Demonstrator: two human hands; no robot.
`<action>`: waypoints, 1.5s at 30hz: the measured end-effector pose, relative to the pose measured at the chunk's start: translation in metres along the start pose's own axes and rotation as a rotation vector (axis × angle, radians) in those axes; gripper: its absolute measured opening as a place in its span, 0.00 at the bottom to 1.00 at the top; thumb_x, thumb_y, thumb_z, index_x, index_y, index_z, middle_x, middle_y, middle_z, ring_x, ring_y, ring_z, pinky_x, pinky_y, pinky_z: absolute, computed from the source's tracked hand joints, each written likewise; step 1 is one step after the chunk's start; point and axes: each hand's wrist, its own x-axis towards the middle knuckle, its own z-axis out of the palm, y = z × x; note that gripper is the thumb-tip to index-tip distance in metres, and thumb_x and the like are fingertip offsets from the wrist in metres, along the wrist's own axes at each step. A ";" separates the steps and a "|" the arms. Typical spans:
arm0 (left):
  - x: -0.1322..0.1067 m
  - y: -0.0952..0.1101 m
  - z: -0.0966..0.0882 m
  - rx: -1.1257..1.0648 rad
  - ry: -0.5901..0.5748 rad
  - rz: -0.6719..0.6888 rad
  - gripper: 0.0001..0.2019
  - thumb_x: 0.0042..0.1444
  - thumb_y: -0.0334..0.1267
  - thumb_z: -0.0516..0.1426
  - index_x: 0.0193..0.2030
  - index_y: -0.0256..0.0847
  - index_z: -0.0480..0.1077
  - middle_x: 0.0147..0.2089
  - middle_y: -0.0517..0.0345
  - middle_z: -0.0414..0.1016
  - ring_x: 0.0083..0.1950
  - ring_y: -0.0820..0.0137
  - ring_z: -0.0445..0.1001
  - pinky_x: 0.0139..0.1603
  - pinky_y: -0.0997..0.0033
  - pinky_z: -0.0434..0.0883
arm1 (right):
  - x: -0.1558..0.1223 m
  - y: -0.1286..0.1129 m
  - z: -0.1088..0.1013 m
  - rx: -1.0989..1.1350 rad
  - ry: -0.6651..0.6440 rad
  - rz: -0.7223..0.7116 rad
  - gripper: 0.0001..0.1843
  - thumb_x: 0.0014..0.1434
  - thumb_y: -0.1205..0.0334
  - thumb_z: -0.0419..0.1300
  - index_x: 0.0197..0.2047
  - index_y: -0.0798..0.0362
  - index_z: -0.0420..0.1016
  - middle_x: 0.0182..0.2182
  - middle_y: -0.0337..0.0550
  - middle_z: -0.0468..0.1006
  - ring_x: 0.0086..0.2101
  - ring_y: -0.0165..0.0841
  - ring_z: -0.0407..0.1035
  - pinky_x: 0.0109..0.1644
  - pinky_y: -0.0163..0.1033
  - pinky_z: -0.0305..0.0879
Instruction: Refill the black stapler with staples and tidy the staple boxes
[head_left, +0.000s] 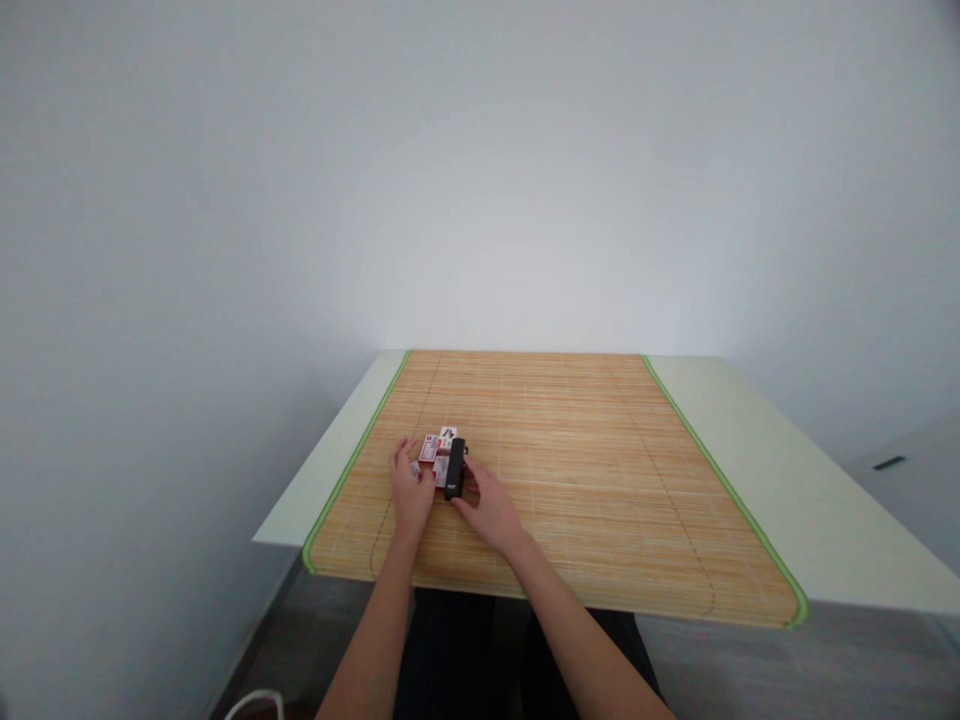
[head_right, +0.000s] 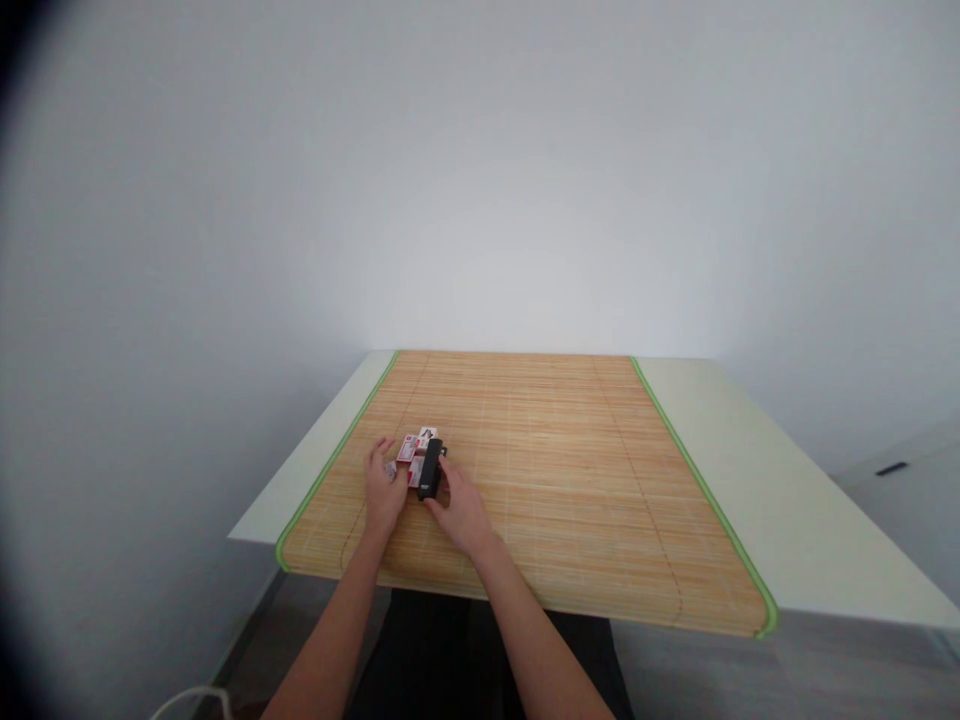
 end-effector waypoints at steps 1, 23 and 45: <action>0.000 0.000 -0.001 -0.014 -0.009 0.000 0.27 0.56 0.26 0.56 0.63 0.43 0.65 0.69 0.47 0.62 0.73 0.58 0.59 0.77 0.50 0.53 | 0.000 0.000 0.000 -0.002 0.001 -0.001 0.46 0.56 0.63 0.68 0.74 0.40 0.55 0.66 0.47 0.67 0.61 0.43 0.67 0.64 0.54 0.68; 0.001 0.010 -0.012 -0.124 -0.092 -0.076 0.35 0.54 0.25 0.57 0.69 0.45 0.61 0.73 0.46 0.58 0.71 0.51 0.65 0.74 0.46 0.63 | 0.001 -0.006 -0.001 -0.044 0.059 -0.007 0.40 0.58 0.67 0.62 0.71 0.42 0.59 0.64 0.47 0.70 0.60 0.44 0.69 0.64 0.56 0.68; 0.007 -0.011 -0.006 -0.189 -0.244 -0.178 0.24 0.66 0.42 0.52 0.69 0.46 0.66 0.69 0.54 0.69 0.71 0.62 0.66 0.74 0.51 0.58 | 0.000 -0.004 -0.003 -0.114 -0.012 -0.056 0.42 0.58 0.68 0.61 0.73 0.41 0.56 0.65 0.45 0.69 0.63 0.42 0.65 0.69 0.56 0.62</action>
